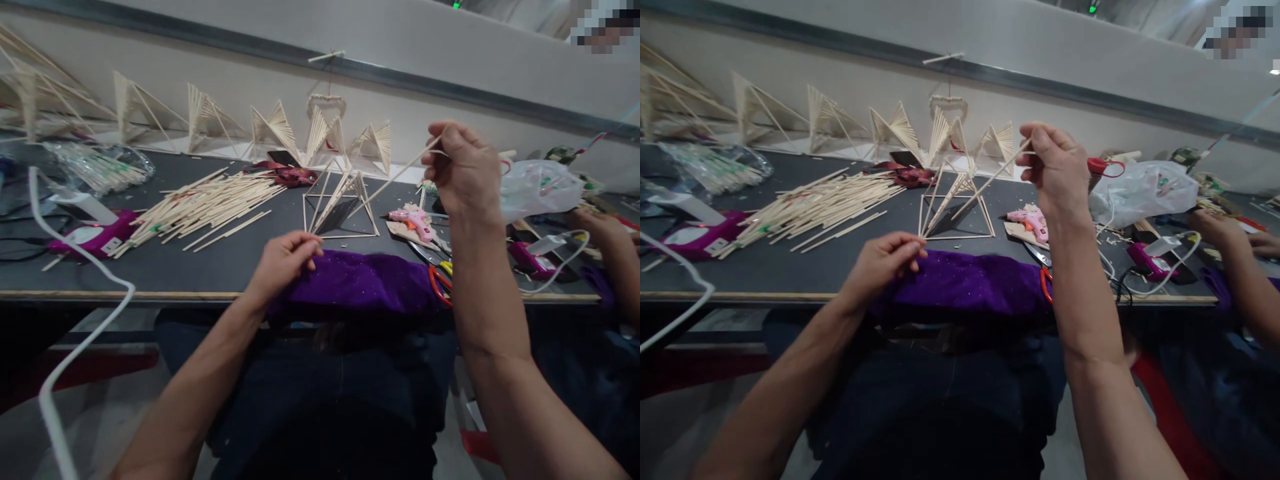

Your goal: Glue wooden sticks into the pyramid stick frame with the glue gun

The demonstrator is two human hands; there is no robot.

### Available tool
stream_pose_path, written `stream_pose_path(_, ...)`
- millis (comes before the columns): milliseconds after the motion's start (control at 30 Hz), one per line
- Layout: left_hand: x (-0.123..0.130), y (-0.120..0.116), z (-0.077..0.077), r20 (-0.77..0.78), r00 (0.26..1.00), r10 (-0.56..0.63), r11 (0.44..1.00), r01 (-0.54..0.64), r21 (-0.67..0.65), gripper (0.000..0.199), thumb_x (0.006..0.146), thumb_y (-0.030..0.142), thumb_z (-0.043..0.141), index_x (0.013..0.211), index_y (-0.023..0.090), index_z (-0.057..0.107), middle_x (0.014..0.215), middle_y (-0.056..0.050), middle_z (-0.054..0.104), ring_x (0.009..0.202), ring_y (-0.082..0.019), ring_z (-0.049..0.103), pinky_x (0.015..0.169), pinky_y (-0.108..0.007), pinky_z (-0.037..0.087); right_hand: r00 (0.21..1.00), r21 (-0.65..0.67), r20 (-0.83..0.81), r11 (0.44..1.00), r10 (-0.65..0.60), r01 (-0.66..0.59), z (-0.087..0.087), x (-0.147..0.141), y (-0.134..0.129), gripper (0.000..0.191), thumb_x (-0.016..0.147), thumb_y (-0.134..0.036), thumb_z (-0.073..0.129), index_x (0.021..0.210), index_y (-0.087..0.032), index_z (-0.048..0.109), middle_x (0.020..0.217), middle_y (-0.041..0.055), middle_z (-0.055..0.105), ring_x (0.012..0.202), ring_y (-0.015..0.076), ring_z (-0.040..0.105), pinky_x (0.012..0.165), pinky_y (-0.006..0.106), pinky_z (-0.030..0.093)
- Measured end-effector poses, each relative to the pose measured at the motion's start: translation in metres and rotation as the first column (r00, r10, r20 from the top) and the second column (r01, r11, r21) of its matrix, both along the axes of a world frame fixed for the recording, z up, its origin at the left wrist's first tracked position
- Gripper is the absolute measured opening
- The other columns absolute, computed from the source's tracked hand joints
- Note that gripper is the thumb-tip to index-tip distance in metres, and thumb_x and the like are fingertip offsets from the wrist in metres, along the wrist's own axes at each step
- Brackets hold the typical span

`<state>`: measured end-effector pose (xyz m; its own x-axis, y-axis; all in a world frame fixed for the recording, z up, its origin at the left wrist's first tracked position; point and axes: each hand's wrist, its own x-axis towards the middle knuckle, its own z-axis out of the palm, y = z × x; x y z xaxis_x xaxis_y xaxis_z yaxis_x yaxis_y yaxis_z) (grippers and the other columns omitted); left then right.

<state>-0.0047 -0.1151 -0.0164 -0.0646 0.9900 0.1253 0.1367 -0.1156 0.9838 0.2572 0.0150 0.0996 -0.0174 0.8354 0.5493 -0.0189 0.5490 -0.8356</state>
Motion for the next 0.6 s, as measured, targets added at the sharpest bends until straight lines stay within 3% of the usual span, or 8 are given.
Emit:
stream_pose_path(67,-0.022,0.032,0.003,-0.034,0.995,0.098,0.995,-0.098,0.016,0.026,0.082,0.027,0.064,0.103,0.014,0.069,0.092,-0.008,0.073,0.055,-0.008,0.058,0.042,-0.016,0.034,0.999,-0.004,0.011,0.999,0.037,-0.037,0.002,-0.018,0.017,0.015,0.089,-0.038,0.064,0.09,-0.023,0.064,0.067,-0.005,0.058,0.058,0.0074,0.061,0.043,0.015,0.041)
stream_pose_path(133,-0.039,0.061,0.004,-0.068,0.992,0.11,0.994,-0.111,-0.02,0.031,0.08,0.024,0.064,0.109,0.012,0.067,0.1,-0.01,0.072,0.053,-0.007,0.057,0.04,-0.017,0.031,0.997,-0.007,0.015,0.997,0.075,-0.075,0.0,-0.038,0.033,0.014,0.088,-0.036,0.066,0.089,-0.022,0.063,0.064,-0.0058,0.057,0.057,0.0073,0.061,0.044,0.015,0.041)
stream_pose_path(233,-0.05,0.089,0.003,-0.106,0.994,0.032,0.99,-0.047,-0.133,0.034,0.079,0.022,0.066,0.112,0.012,0.066,0.084,-0.008,0.071,0.048,-0.009,0.057,0.039,-0.019,0.029,0.993,-0.016,0.02,0.993,0.115,-0.115,-0.006,-0.065,0.051,0.015,0.084,-0.033,0.072,0.087,-0.022,0.062,0.061,-0.0069,0.057,0.057,0.0077,0.062,0.044,0.016,0.04)
stream_pose_path(500,-0.042,0.108,-0.001,0.029,0.988,-0.153,0.956,0.156,-0.249,0.017,0.075,0.017,0.068,0.091,0.015,0.075,0.06,-0.007,0.062,0.043,-0.013,0.052,0.04,-0.023,0.023,0.978,-0.06,0.124,0.985,0.167,-0.161,-0.017,-0.108,0.057,0.011,0.082,-0.011,0.069,0.084,-0.019,0.061,0.064,-0.0078,0.064,0.056,0.0067,0.061,0.046,0.019,0.041)
stream_pose_path(600,-0.044,0.116,0.001,0.014,0.986,-0.166,0.936,0.162,-0.311,0.015,0.072,0.013,0.069,0.085,0.014,0.076,0.058,-0.008,0.061,0.044,-0.016,0.054,0.043,-0.024,0.024,0.955,-0.029,0.232,0.983,0.185,-0.183,-0.017,-0.115,0.063,0.01,0.079,-0.013,0.07,0.08,-0.021,0.064,0.062,-0.0065,0.066,0.057,0.0094,0.062,0.044,0.022,0.042)
